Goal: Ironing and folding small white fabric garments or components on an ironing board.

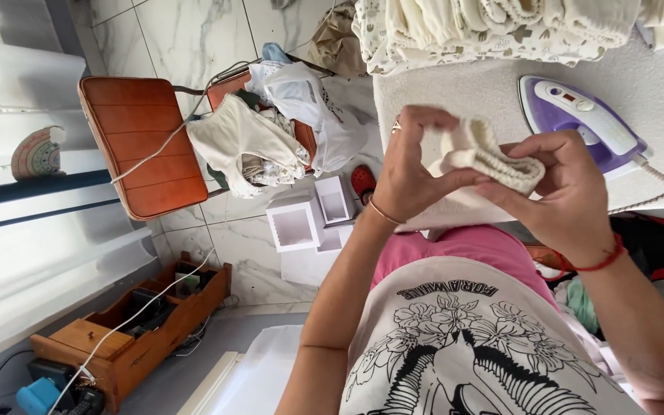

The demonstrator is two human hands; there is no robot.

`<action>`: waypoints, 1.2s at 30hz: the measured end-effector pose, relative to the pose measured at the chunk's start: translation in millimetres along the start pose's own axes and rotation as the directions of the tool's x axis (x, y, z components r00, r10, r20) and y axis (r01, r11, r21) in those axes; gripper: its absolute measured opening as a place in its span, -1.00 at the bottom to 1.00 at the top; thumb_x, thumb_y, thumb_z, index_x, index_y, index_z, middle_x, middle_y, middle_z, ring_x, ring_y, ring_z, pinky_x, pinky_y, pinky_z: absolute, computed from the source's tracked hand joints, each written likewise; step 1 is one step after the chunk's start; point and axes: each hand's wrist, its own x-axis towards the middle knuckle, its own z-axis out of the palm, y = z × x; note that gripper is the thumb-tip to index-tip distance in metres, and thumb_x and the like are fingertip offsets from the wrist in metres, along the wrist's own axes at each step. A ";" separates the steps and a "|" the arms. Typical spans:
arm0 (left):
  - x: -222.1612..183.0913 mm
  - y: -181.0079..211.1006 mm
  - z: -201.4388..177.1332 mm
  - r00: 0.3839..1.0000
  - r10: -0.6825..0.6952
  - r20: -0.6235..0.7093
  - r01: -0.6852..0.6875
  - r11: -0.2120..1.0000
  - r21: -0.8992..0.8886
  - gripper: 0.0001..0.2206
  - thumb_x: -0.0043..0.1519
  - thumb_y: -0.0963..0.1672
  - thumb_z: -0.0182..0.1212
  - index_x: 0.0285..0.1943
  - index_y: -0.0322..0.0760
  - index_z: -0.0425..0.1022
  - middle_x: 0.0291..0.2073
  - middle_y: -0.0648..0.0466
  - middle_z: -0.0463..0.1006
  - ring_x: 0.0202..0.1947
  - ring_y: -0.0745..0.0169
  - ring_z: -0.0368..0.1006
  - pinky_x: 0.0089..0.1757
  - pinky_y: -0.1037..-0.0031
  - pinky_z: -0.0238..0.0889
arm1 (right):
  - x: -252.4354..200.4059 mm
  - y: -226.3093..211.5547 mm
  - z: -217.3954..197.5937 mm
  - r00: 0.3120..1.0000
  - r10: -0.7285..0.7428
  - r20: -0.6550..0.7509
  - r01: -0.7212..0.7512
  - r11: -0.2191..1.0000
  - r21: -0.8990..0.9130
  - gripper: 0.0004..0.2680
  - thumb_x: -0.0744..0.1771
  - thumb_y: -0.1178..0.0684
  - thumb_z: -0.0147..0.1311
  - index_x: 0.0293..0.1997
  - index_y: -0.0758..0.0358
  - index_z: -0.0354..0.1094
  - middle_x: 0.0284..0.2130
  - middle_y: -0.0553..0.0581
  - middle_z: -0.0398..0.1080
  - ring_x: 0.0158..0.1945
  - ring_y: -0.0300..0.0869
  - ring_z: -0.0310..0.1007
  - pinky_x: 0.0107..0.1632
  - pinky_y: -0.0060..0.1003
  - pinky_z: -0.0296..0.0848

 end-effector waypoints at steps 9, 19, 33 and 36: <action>-22.8 -59.7 -22.2 0.834 -0.127 0.538 -0.035 0.959 0.281 -0.60 -0.18 0.08 0.29 -0.25 -0.13 0.48 -0.06 0.03 0.38 0.09 0.27 0.11 0.02 -0.20 -0.80 | -24.7 -7.3 -32.3 0.980 -0.010 -0.197 0.009 1.000 -0.010 -0.59 0.21 0.24 0.10 0.13 0.21 0.01 -0.12 0.07 0.21 -0.08 -0.30 0.25 -0.02 -0.54 0.27; -84.3 -148.7 -52.7 0.549 -0.776 0.311 0.551 0.616 0.563 -0.77 0.00 0.02 0.01 -0.22 -0.03 0.34 -0.34 0.10 0.48 -0.32 0.12 0.39 -0.35 0.37 0.19 | -27.1 187.5 -18.7 0.768 0.286 -0.573 -0.337 0.941 0.018 -0.78 0.24 0.12 0.14 -0.09 0.12 0.24 -0.42 -0.05 0.21 -0.47 -0.43 0.14 -0.51 -0.55 0.22; -159.1 -235.2 -26.8 0.659 -0.750 0.050 0.673 0.619 0.405 -0.79 -0.01 -0.03 0.11 -0.29 -0.13 0.30 -0.39 0.19 0.46 -0.34 0.19 0.36 -0.24 0.41 0.12 | 24.8 242.7 -27.5 0.956 0.153 0.252 0.193 0.320 -0.928 -0.92 0.25 0.03 0.00 -0.26 0.01 0.37 -0.28 0.01 0.35 -0.14 -0.06 0.31 -0.09 -0.16 0.15; -141.4 -194.5 -50.6 0.711 -0.699 0.073 0.684 0.712 0.156 -0.82 0.01 -0.07 0.11 -0.38 -0.16 0.22 -0.50 0.20 0.34 -0.47 0.32 0.21 -0.37 0.51 0.11 | 27.4 216.5 -34.9 0.942 0.244 0.232 0.112 0.421 -0.900 -0.90 0.25 -0.01 -0.01 -0.24 -0.04 0.38 -0.25 0.02 0.31 -0.10 -0.04 0.27 -0.01 -0.13 0.07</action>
